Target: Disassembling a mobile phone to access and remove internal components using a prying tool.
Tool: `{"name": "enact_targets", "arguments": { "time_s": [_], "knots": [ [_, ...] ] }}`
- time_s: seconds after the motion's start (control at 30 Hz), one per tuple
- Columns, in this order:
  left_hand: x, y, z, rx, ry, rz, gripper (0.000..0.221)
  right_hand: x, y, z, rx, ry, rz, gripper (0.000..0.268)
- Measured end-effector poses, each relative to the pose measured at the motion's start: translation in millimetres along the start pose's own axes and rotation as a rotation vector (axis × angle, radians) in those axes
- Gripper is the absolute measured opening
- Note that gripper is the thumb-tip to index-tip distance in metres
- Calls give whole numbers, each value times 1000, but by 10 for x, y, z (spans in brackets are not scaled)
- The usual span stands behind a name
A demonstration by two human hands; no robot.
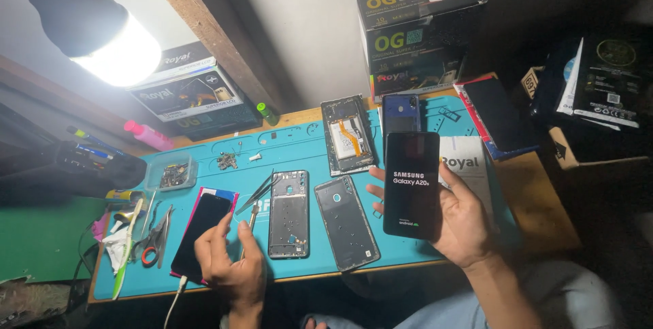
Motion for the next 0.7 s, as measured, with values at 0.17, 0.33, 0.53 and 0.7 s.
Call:
{"name": "enact_targets", "arguments": {
  "time_s": [0.17,0.33,0.53,0.7],
  "knots": [
    [123,785,-298,202,-218,-202,17,-19,67,-36,55,5,92,62],
    [-318,1403,-1074,1083,-1024,-478,48,-83,86,-48,143,10,37,62],
    [-372,1760,-1282,1305,-1037,-941,36,-132,37,-101,140,82,-168,69],
    [-369,1756,-1321,1422,-1099,-1147,24,-208,17,-120,146,75,-186,74]
  ]
}}
Point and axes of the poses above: each hand's wrist, its own z-axis towards the middle knuckle, its own x-axis out of the back of the hand, y = z × x, the point moved 5 cm from there along z, towards the middle knuckle, and after that the axes turned 14 degrees about x, right-handed, at the moved point
